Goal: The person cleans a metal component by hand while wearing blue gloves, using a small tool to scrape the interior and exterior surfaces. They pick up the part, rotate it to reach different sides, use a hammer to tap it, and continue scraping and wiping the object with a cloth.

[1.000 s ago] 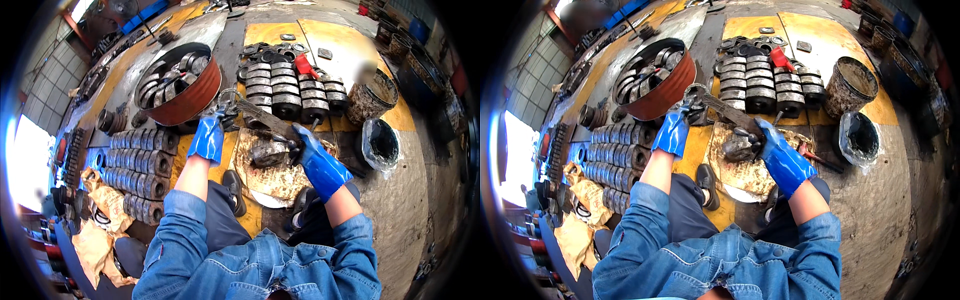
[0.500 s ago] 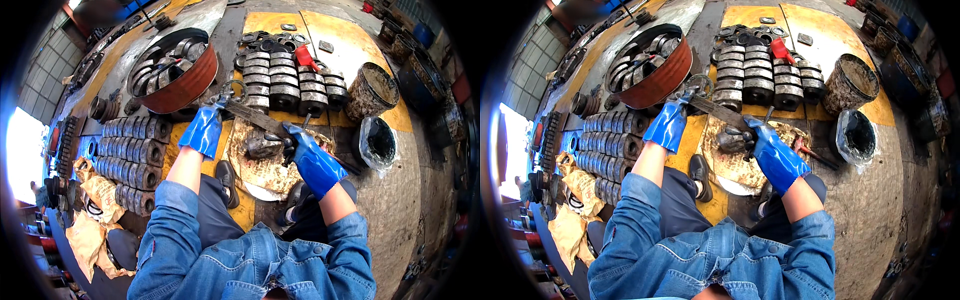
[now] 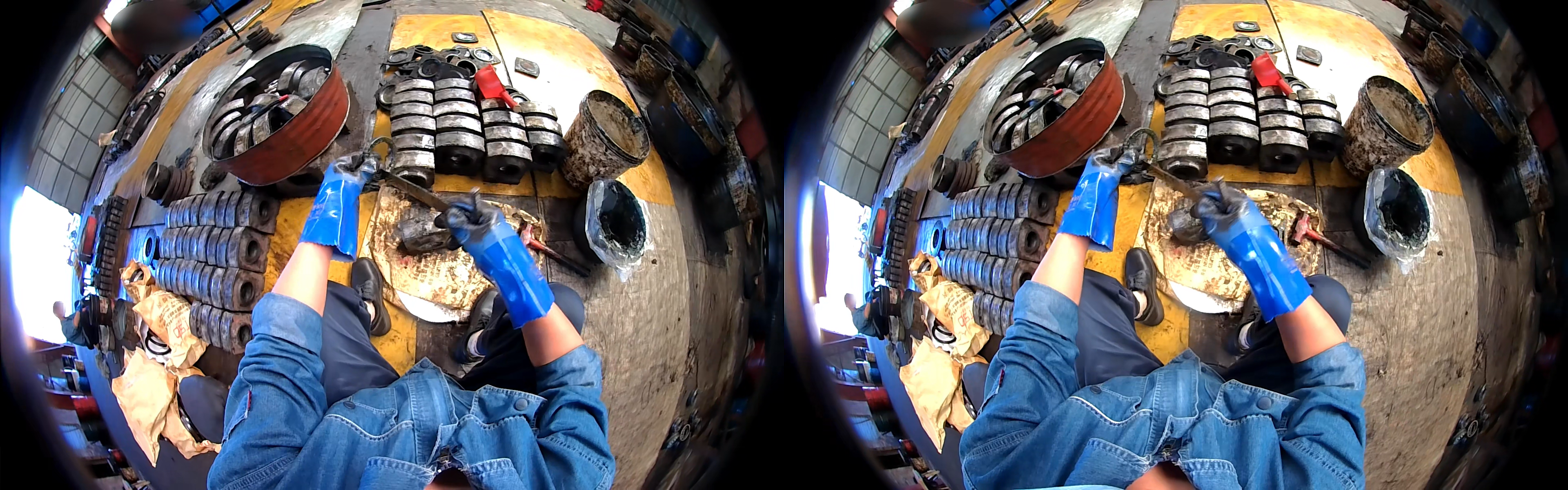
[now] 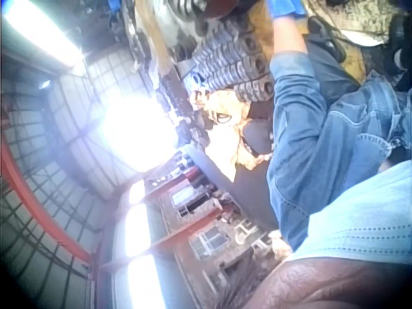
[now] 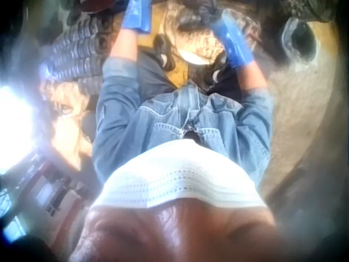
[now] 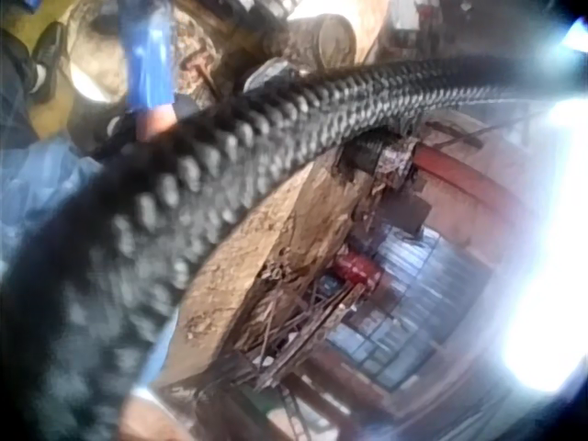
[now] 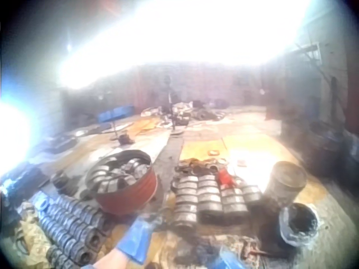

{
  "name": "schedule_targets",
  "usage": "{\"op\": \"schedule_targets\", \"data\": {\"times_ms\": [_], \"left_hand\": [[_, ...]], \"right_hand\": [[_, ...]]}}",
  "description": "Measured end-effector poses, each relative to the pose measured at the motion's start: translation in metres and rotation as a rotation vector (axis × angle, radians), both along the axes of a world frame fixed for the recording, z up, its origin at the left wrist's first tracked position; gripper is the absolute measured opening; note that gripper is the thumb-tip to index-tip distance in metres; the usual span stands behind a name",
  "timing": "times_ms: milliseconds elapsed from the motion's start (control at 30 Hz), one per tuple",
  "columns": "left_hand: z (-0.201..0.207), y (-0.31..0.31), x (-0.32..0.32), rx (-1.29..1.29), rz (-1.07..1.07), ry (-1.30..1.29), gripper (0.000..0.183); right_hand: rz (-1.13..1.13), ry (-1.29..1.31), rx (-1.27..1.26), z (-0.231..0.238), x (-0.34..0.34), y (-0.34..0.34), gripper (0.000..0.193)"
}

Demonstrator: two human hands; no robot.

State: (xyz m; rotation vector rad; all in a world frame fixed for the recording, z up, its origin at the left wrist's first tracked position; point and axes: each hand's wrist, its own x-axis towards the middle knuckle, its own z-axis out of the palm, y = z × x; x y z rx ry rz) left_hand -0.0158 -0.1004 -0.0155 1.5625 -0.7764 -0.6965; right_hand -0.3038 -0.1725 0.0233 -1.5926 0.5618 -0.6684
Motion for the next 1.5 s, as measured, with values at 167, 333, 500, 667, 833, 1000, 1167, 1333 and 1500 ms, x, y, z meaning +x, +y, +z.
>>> {"op": "schedule_targets", "data": {"times_ms": [167,333,500,667,833,1000,1167,1333,1500], "left_hand": [[0.015,-0.001,-0.024,0.020,0.132,-0.057,0.020],[0.012,0.000,-0.029,-0.139,0.069,0.189,0.018],[0.017,0.003,-0.035,-0.213,0.025,0.304,0.017],[0.018,0.013,-0.025,-0.192,0.004,0.295,0.017],[0.014,0.032,-0.004,-0.179,0.066,0.228,0.016],[0.011,0.045,0.014,-0.173,0.145,0.183,0.016],[0.012,0.056,0.025,-0.152,0.170,0.148,0.015],[0.011,0.056,0.021,-0.113,0.146,0.137,0.015],[0.011,0.049,0.012,-0.067,0.101,0.128,0.014]], "right_hand": [[-0.027,0.353,-0.488,0.008,0.001,0.026,0.039],[0.008,0.646,-0.585,0.024,-0.002,0.023,0.057],[0.030,0.679,-0.755,0.014,-0.011,0.005,0.073],[0.093,0.672,-1.007,0.003,-0.024,-0.016,0.078],[0.139,0.680,-1.181,0.008,-0.032,-0.023,0.059],[0.099,0.572,-1.330,0.016,-0.041,-0.025,0.058],[0.189,0.495,-1.383,0.032,-0.049,-0.031,0.063],[0.214,0.336,-1.284,0.044,-0.045,-0.026,0.062],[0.089,0.391,-1.228,0.024,-0.043,-0.020,0.061]]}}
